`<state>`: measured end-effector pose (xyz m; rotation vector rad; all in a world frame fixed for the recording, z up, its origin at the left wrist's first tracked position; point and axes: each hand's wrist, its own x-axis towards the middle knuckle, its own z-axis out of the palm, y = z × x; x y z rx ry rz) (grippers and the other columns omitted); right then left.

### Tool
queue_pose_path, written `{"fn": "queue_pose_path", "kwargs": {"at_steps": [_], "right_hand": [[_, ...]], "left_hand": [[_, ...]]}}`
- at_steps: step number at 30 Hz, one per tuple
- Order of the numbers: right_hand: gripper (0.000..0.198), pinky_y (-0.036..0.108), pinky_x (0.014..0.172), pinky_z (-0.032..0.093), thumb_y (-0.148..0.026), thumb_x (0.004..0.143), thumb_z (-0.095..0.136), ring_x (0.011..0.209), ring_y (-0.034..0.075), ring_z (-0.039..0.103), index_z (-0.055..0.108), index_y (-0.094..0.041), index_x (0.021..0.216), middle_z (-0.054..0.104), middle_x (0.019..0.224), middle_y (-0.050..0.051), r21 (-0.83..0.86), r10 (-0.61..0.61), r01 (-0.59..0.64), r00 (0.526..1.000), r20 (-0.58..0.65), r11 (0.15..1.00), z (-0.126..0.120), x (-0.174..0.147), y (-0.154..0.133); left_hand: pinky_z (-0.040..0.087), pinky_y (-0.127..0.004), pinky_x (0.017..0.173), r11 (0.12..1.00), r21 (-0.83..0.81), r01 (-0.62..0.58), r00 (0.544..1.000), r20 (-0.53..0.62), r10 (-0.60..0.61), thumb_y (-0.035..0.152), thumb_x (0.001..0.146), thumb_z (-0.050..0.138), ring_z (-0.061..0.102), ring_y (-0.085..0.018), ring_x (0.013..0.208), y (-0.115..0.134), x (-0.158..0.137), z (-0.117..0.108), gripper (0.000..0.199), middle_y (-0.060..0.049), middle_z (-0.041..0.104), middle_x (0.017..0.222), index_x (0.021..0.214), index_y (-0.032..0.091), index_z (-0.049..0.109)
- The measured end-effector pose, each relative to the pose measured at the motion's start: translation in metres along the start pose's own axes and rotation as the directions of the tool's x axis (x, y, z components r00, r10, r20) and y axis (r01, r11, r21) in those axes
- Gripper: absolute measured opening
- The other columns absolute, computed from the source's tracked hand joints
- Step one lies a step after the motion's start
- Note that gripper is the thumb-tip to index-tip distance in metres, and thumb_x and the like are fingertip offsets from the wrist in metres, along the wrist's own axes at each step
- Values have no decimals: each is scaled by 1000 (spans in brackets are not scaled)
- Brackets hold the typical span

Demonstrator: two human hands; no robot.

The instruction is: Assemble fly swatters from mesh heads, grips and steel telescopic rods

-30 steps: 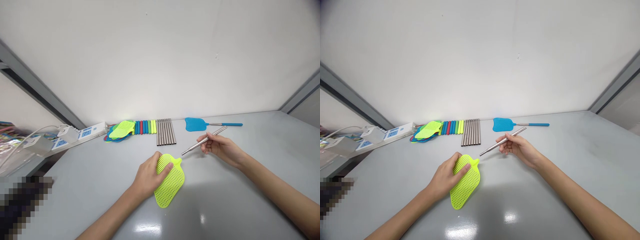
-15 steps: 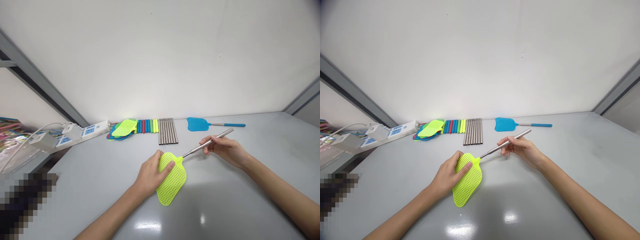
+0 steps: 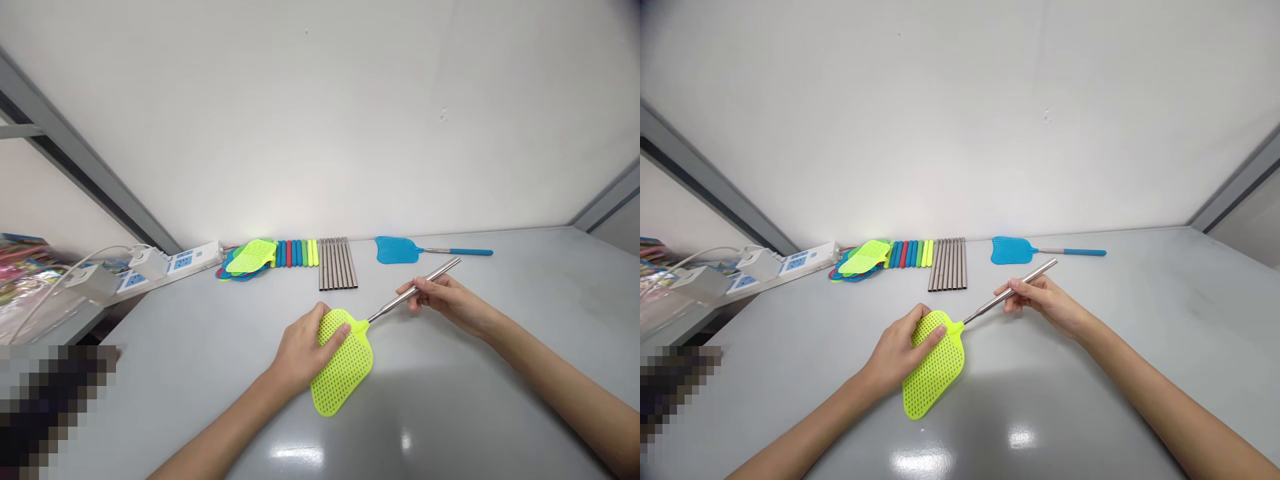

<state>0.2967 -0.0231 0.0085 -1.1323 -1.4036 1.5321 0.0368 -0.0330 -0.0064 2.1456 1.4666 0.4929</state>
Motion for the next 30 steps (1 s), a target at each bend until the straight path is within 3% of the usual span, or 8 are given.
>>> {"fn": "queue_pose_path", "kwargs": {"at_steps": [8,20,27,30], "right_hand": [[35,29,71,40,-47,74,53,65,15,51,68,-17,82,60,59,3,-31,42,-43,998,-36,999,5,3,3],[39,27,65,42,-48,72,55,56,12,47,60,-13,55,57,56,4,25,116,-114,988,-101,993,18,-2,2],[37,22,48,39,-47,75,53,56,10,49,58,-20,101,55,73,3,92,148,-137,981,-128,986,15,1,6],[35,21,46,40,-46,74,54,57,10,49,56,-25,102,51,81,2,144,120,-92,972,-200,985,7,4,6]], "left_hand": [[34,-26,54,1000,10,23,1000,10,-23,55,77,36,48,-14,61,-2,1,1,34,3,51,66,76,22,39],[34,-25,55,999,40,26,998,-58,-24,55,76,38,50,-14,61,0,3,-2,34,4,52,65,74,21,41],[33,-25,55,999,51,13,998,-65,-10,53,78,36,50,-14,61,-2,5,-6,32,4,52,64,73,22,41],[33,-25,55,998,57,26,997,-75,-22,52,79,34,50,-14,61,-3,5,-8,32,4,52,64,72,22,42]]}}
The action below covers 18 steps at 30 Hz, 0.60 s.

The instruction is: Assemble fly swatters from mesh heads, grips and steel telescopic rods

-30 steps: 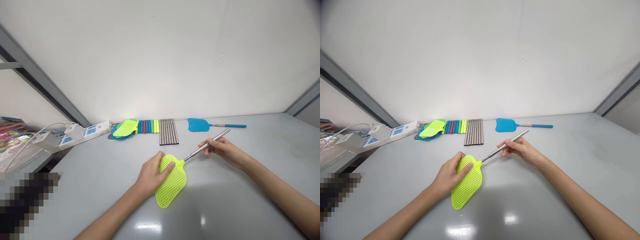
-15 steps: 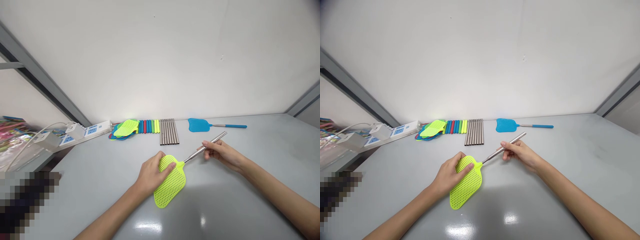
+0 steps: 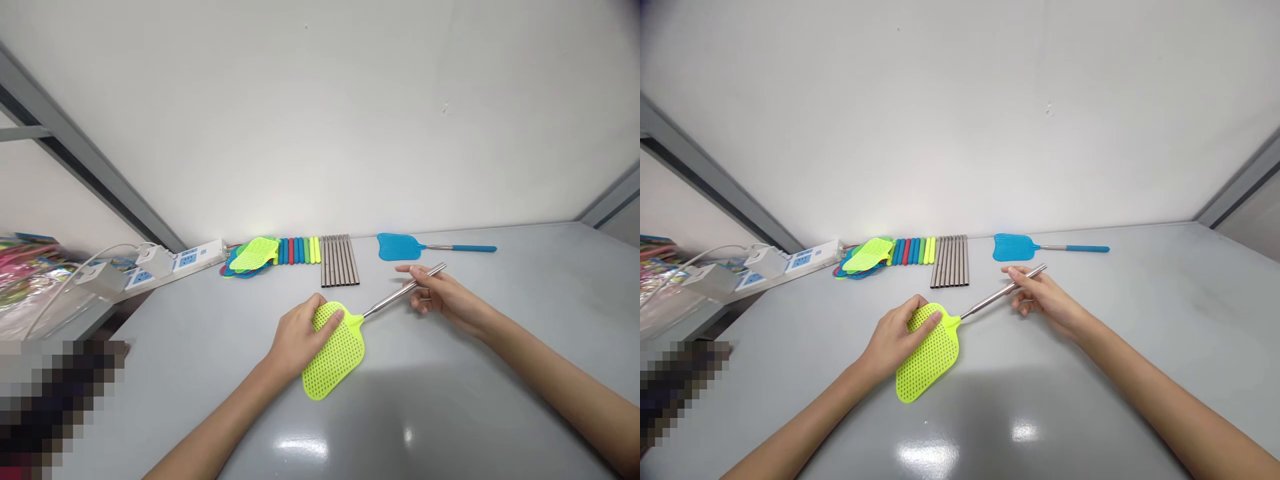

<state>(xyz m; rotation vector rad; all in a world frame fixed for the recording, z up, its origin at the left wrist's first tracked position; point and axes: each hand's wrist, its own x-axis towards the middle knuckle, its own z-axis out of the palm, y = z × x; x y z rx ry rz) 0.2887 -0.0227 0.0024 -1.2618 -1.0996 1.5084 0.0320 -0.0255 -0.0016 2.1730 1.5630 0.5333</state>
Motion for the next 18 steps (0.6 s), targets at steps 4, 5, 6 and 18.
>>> {"fn": "queue_pose_path", "kwargs": {"at_steps": [4,5,6,18], "right_hand": [[27,20,48,40,-42,74,56,55,7,46,58,-25,95,50,81,0,54,-72,76,995,-61,996,-18,6,-5],[27,19,48,40,-40,73,58,53,6,44,58,-25,95,51,81,0,45,-84,86,996,-40,995,-23,7,-6],[26,19,49,39,-37,73,59,52,5,42,58,-25,96,52,80,0,19,-84,84,996,-9,996,-29,8,-8],[31,27,62,36,-47,70,57,54,11,44,61,-17,72,46,50,-3,-464,-64,129,986,154,877,-42,10,-6]], "left_hand": [[34,-25,55,1000,10,26,999,-21,-26,52,79,33,51,-14,62,-4,2,-2,32,4,53,65,71,22,42],[33,-25,55,999,13,30,999,-21,-30,52,79,33,51,-14,62,-5,2,-2,33,4,53,65,71,22,42],[33,-24,55,999,18,33,999,-20,-33,52,79,32,51,-14,62,-6,3,-3,33,4,53,65,71,22,42],[29,-25,51,987,159,22,1000,-8,-21,52,80,29,51,-16,58,-11,9,-13,39,2,55,60,63,21,46]]}}
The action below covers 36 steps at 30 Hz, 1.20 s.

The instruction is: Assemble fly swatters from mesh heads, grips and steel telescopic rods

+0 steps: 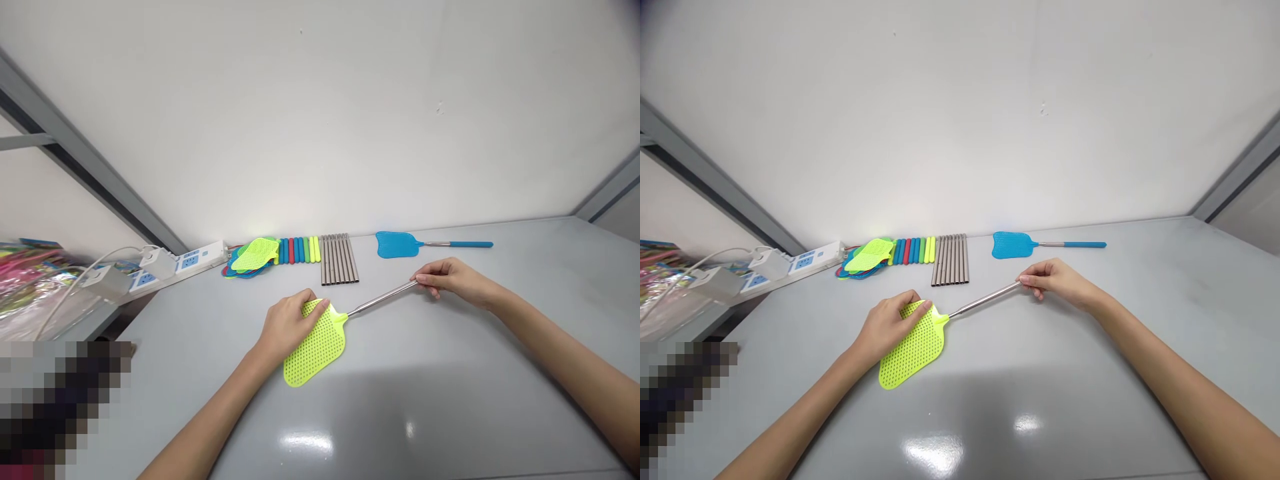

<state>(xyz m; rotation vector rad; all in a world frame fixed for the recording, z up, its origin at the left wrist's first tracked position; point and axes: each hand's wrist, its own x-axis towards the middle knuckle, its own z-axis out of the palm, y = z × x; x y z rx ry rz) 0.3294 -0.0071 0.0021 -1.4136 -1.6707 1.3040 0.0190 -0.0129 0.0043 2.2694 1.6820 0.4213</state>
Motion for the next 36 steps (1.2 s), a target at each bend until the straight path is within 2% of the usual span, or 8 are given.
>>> {"fn": "queue_pose_path", "kwargs": {"at_steps": [9,16,24,27,30,36], "right_hand": [[36,24,49,29,-48,72,53,42,8,35,48,-17,53,41,43,-5,-52,29,-27,999,35,998,4,3,9],[39,22,45,27,-52,75,47,41,7,33,54,-16,63,39,49,-4,-57,52,-47,996,78,997,7,4,8],[45,22,46,28,-57,76,42,40,8,33,36,-18,53,33,43,-6,-63,95,-91,993,66,994,9,2,6],[42,23,48,32,-55,76,43,45,9,38,37,-18,55,38,49,-4,-48,63,-59,994,91,997,8,-1,0],[37,23,50,34,-52,75,47,51,11,42,43,-18,61,43,54,-3,-60,11,-1,986,165,998,5,-3,-3],[36,24,54,33,-48,78,45,54,11,41,43,-17,59,43,55,-2,-114,0,30,968,252,993,-1,-6,-4]], "left_hand": [[28,-24,50,1000,-4,12,1000,-4,-12,51,79,32,52,-15,57,2,-2,1,38,3,56,58,62,22,48],[28,-24,50,1000,-6,11,1000,-19,-11,52,79,31,51,-15,56,2,-3,0,38,4,55,58,64,22,49],[27,-24,49,1000,-21,18,1000,-15,-18,51,79,31,51,-15,57,3,-3,1,38,3,56,59,62,21,48],[27,-24,49,1000,-22,21,1000,-20,-22,51,79,32,51,-15,57,4,-3,1,38,2,55,58,61,21,47],[28,-24,49,1000,-11,22,1000,-18,-22,51,79,31,51,-15,57,4,-2,0,39,2,54,58,60,21,46],[29,-24,50,1000,-22,11,1000,-4,-11,51,78,32,51,-15,57,3,-3,-1,38,2,54,58,60,21,46]]}}
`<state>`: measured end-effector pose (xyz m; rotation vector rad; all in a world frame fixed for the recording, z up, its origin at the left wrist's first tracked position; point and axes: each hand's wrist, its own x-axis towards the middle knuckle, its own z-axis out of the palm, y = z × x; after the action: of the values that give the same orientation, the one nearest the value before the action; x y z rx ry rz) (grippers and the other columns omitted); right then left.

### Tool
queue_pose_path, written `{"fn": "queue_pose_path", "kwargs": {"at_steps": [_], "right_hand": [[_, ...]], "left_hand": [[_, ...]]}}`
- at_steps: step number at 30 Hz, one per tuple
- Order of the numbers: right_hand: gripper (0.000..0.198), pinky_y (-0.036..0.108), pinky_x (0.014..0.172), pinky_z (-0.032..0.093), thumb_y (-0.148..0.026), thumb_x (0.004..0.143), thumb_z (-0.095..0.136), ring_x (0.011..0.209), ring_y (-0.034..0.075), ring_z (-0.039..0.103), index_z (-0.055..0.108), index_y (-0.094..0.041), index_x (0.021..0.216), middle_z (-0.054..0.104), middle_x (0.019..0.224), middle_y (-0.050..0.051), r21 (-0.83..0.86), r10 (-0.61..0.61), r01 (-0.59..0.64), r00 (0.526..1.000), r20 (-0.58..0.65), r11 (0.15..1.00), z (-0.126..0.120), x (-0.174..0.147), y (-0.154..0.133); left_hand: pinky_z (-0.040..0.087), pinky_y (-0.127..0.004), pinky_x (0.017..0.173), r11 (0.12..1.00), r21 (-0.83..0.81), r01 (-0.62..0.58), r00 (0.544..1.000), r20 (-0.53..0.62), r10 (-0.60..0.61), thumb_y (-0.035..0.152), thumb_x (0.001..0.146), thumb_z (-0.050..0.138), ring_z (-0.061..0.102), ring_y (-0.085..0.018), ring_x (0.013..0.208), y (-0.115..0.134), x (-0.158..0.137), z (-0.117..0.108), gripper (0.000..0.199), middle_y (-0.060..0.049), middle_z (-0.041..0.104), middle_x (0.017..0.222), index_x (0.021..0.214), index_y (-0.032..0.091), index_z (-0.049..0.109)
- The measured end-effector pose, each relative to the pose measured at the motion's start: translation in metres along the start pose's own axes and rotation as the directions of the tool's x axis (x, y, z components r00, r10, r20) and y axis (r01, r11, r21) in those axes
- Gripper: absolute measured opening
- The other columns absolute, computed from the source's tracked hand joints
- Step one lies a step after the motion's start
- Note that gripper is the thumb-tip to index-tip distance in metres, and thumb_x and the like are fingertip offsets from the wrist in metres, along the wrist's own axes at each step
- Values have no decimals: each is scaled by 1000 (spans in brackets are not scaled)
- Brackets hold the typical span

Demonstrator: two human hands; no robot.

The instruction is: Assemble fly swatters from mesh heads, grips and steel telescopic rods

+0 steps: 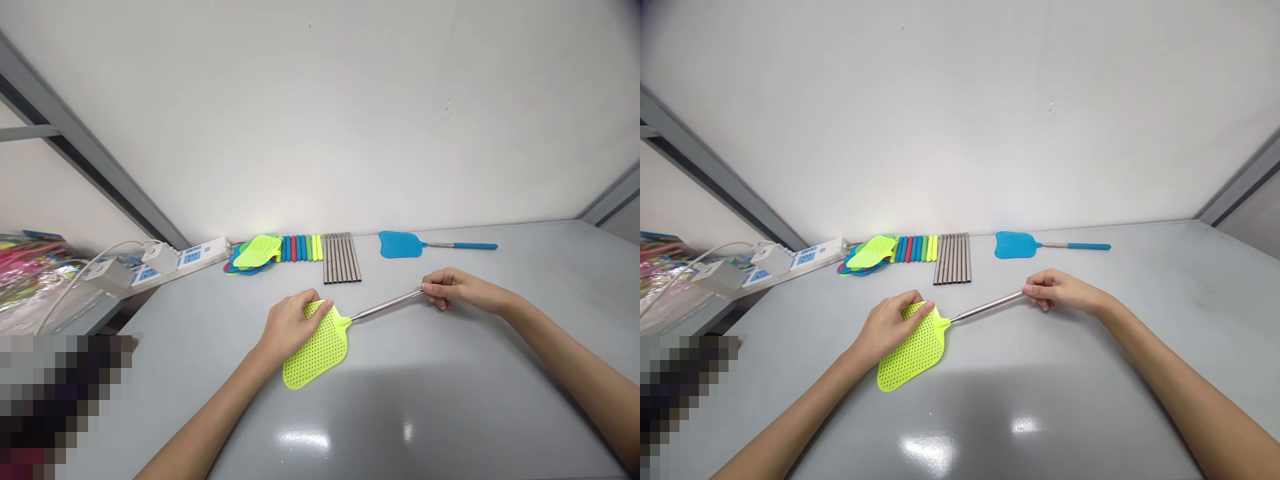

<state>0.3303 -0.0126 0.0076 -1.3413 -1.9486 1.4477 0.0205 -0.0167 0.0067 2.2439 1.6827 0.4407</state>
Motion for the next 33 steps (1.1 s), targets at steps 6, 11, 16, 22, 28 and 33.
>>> {"fn": "queue_pose_path", "kwargs": {"at_steps": [6,11,16,22,28,33], "right_hand": [[44,25,52,27,-52,77,43,47,9,31,33,-18,52,34,50,-4,-33,-13,14,1000,25,999,2,-3,-5],[47,25,48,25,-56,76,42,45,9,28,26,-19,52,25,51,-5,22,28,-29,998,54,999,5,-3,-7],[48,25,48,23,-53,80,39,42,8,26,21,-19,51,21,49,-6,110,52,-61,995,89,992,6,-3,-4],[48,25,45,17,-52,80,40,40,7,24,20,-20,51,21,45,-7,226,62,-103,982,180,969,6,0,5],[48,24,42,14,-52,79,41,38,6,20,23,-20,50,21,43,-8,292,96,-158,971,217,943,9,2,9],[47,23,40,14,-50,81,40,37,5,20,24,-19,50,22,41,-8,322,93,-174,963,251,931,9,3,12]], "left_hand": [[31,-24,51,997,-70,23,1000,7,-22,50,77,35,51,-15,58,-1,-1,3,36,3,56,60,60,21,49],[34,-25,54,988,-144,46,999,19,-44,50,76,36,53,-16,62,1,-3,5,36,2,57,63,60,21,49],[35,-24,55,988,-145,43,999,-12,-45,50,78,35,53,-15,63,2,-5,8,35,3,57,63,61,21,46],[34,-24,55,990,-132,38,998,-42,-44,49,78,35,52,-14,60,3,-7,10,34,4,54,59,61,21,45],[34,-25,56,998,-57,-13,992,-128,6,45,79,37,53,-16,64,6,-10,7,31,3,57,62,61,21,46],[33,-27,60,996,56,-67,979,-188,76,43,79,39,52,-16,62,7,-12,2,30,2,58,62,63,21,49]]}}
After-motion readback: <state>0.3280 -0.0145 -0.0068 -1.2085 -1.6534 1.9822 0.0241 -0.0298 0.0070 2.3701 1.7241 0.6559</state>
